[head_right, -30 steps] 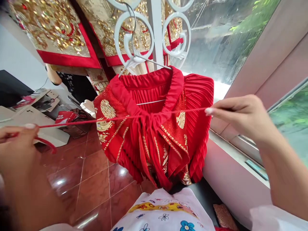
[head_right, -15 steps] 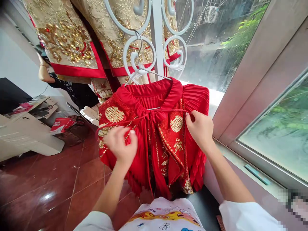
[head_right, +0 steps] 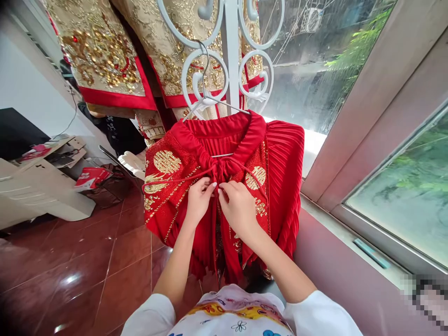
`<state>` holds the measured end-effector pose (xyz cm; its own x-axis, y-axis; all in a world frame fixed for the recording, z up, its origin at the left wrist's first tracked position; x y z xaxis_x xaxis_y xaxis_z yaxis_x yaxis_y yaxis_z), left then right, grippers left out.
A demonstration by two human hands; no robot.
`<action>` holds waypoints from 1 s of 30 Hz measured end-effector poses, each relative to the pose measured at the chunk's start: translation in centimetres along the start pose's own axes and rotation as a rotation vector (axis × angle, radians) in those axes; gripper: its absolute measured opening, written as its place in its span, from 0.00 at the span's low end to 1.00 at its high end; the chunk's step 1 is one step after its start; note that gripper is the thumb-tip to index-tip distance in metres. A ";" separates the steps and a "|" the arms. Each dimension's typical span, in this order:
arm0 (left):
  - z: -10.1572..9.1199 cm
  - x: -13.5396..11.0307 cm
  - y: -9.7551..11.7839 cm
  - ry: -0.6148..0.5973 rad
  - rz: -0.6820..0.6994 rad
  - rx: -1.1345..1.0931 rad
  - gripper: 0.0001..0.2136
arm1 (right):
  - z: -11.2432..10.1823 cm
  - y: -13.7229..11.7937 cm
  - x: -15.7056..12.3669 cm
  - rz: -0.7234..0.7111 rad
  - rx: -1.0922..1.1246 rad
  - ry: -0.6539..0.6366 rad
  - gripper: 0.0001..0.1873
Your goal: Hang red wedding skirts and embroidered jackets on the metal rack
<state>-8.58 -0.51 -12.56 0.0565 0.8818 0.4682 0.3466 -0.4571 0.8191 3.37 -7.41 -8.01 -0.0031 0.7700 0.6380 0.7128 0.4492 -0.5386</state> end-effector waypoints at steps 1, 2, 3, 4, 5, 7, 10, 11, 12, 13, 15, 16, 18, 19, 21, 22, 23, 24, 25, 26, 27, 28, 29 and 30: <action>0.0 -0.1 -0.3 -0.022 -0.017 -0.057 0.09 | 0.5 0.3 0.2 0.019 -0.018 -0.007 0.10; 0.0 -0.1 -0.6 -0.043 -0.031 -0.103 0.10 | 0.8 0.5 0.3 0.025 -0.040 -0.007 0.10; 0.0 -0.2 -0.8 -0.060 -0.043 -0.141 0.11 | 1.1 0.7 0.4 0.026 -0.062 -0.005 0.10; 0.0 -0.4 -0.9 -0.072 -0.054 -0.173 0.11 | 1.3 0.9 0.3 0.028 -0.087 -0.004 0.09; 0.0 -0.5 -0.9 -0.082 -0.063 -0.201 0.12 | 1.5 1.1 0.3 0.035 -0.114 -0.004 0.08; -0.1 -0.7 -0.9 -0.098 -0.070 -0.246 0.12 | 1.7 1.6 0.1 0.052 -0.186 0.002 0.08; -0.2 -0.8 -0.7 -0.105 -0.065 -0.291 0.12 | 1.8 1.6 0.0 0.019 -0.283 -0.006 0.11; -0.1 -0.8 -0.7 -0.114 -0.064 -0.303 0.11 | 1.9 1.5 0.0 -0.008 -0.298 -0.015 0.10; -0.1 -0.8 -0.7 -0.121 -0.064 -0.312 0.11 | 2.0 1.3 0.1 -0.034 -0.308 -0.022 0.09; 0.1 -0.8 -0.7 -0.128 -0.065 -0.319 0.12 | 2.1 1.2 0.1 -0.052 -0.317 -0.027 0.09; 0.3 -0.8 -0.7 -0.131 -0.070 -0.321 0.12 | 2.2 1.1 0.1 -0.057 -0.353 -0.023 0.10; 0.3 -0.8 -0.7 -0.122 -0.073 -0.317 0.12 | 2.1 1.0 0.0 -0.048 -0.377 -0.014 0.11; 0.4 -0.9 -0.8 -0.096 -0.081 -0.312 0.12 | 1.8 0.9 -0.2 -0.025 -0.403 0.014 0.12; 0.4 -0.9 -0.8 -0.084 -0.081 -0.315 0.11 | 1.5 0.8 -0.4 -0.007 -0.398 0.039 0.12; 0.5 -1.0 -0.8 -0.075 -0.079 -0.330 0.11 | 0.8 0.8 -0.7 0.036 -0.339 0.084 0.12; 0.5 -1.1 -0.8 -0.078 -0.079 -0.341 0.12 | 0.6 0.8 -0.9 0.056 -0.286 0.084 0.11; 0.6 -1.2 -0.8 -0.082 -0.080 -0.355 0.12 | 0.6 0.9 -1.0 0.075 -0.226 0.064 0.10; 0.7 -1.2 -0.8 -0.088 -0.082 -0.371 0.12 | 0.8 1.0 -1.1 0.095 -0.168 0.030 0.09; 0.8 -1.3 -0.8 -0.097 -0.086 -0.387 0.13 | 1.1 1.2 -1.1 0.118 -0.119 -0.007 0.08; 0.8 -1.3 -0.9 -0.107 -0.091 -0.407 0.13 | 1.3 1.4 -1.2 0.144 -0.080 -0.034 0.08; 0.9 -1.4 -0.9 -0.117 -0.095 -0.428 0.14 | 1.5 1.6 -1.2 0.172 -0.054 -0.047 0.08; 1.0 -1.4 -0.8 -0.130 -0.097 -0.449 0.14 | 1.7 1.9 -1.1 0.198 -0.035 -0.047 0.08; 1.0 -1.5 -0.8 -0.145 -0.097 -0.464 0.14 | 1.8 2.0 -1.1 0.220 -0.016 -0.040 0.09; 1.1 -1.5 -0.8 -0.158 -0.096 -0.475 0.14 | 1.9 2.2 -1.0 0.237 0.011 -0.031 0.09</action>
<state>-7.92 -1.32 -14.23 0.1991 0.9123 0.3579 -0.1047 -0.3433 0.9334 3.62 -6.39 -10.85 0.1416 0.8682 0.4756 0.6886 0.2588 -0.6774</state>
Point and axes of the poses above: each hand's wrist, its own x-axis towards the middle knuckle, its own z-axis out of the palm, y = z × x, the point moved 8 cm from there along x, towards the middle knuckle, and after that the axes turned 8 degrees about x, right-handed, at the moved point
